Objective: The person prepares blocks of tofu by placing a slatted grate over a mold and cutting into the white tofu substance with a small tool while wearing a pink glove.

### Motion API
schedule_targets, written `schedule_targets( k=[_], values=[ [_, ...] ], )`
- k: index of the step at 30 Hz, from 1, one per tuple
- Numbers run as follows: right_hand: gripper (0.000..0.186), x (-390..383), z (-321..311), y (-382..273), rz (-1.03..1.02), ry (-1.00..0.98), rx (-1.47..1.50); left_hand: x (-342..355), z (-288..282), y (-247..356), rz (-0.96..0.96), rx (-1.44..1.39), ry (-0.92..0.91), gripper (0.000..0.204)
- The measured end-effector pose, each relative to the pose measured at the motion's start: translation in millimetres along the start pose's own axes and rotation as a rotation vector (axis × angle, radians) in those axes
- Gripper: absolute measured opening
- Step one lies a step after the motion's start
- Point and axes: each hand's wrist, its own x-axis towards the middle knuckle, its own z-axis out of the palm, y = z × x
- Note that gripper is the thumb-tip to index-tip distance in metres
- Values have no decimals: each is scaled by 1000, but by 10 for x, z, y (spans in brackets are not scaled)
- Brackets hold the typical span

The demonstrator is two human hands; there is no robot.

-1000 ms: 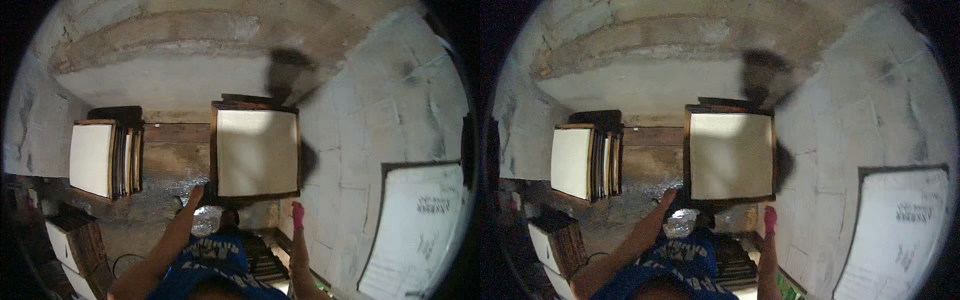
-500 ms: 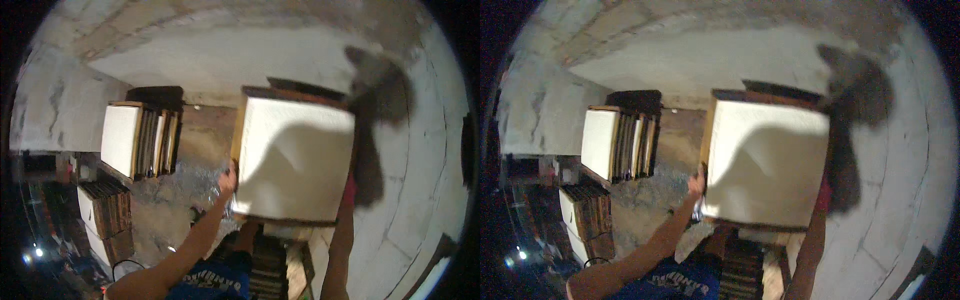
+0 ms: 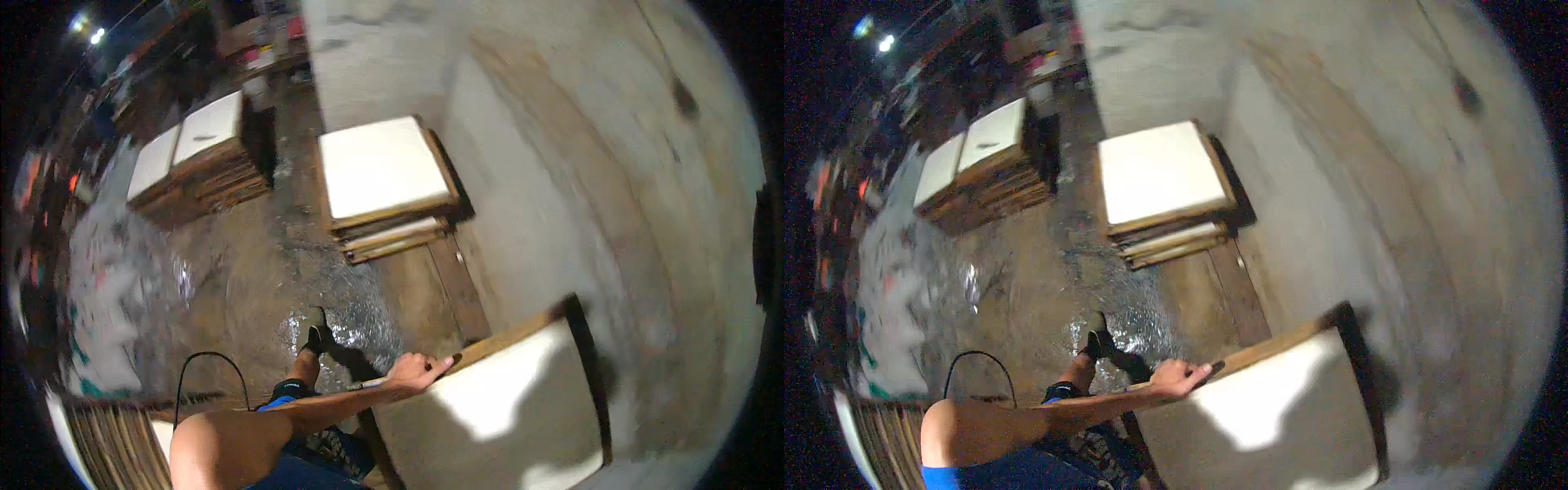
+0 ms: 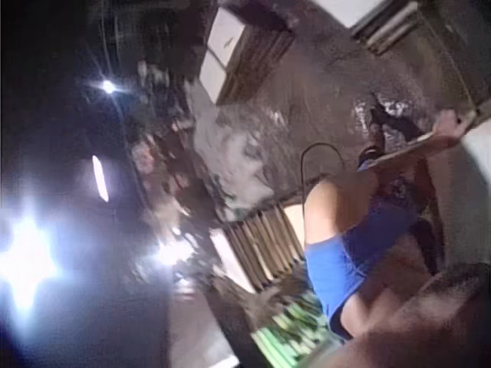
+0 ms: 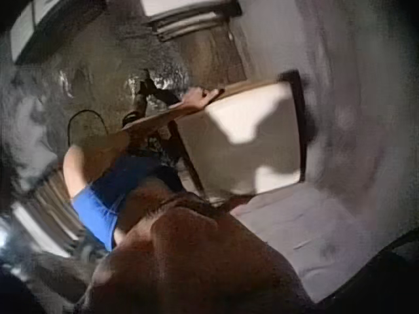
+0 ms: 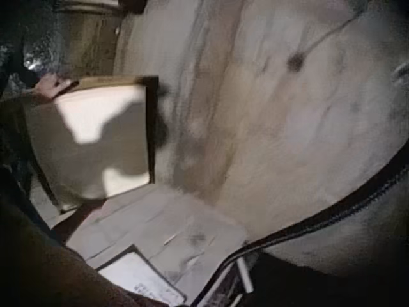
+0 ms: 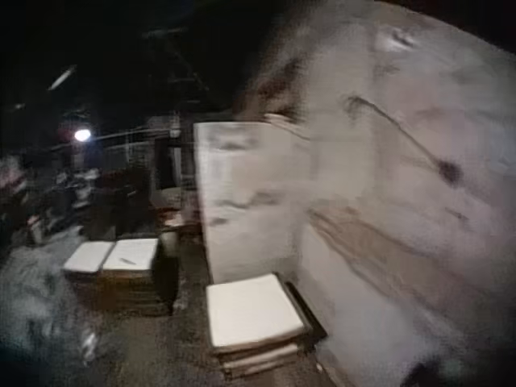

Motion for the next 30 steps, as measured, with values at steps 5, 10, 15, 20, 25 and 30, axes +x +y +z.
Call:
schedule_targets(
  k=[5,10,15,20,25,30],
  values=[
    [52,-680,1918,-614,-118,-273,-99,47,-1333,-423,189,-250,185,82],
    [51,-1529,3765,-856,-168,-513,-230,95,-2526,-780,124,-380,428,92],
    [51,-2285,5052,-929,-188,-692,-348,-110,-3734,-1382,166,-496,477,84],
    [50,-3202,6363,-829,-218,-799,-381,-421,-5300,-2037,-15,-594,629,79],
    [49,-3695,7249,-624,-229,-851,-370,-228,-6366,-2771,-56,-609,774,84],
    [48,-4284,8374,-522,-215,-871,-355,-275,-8068,-3648,-1,-667,796,86]
  ],
)
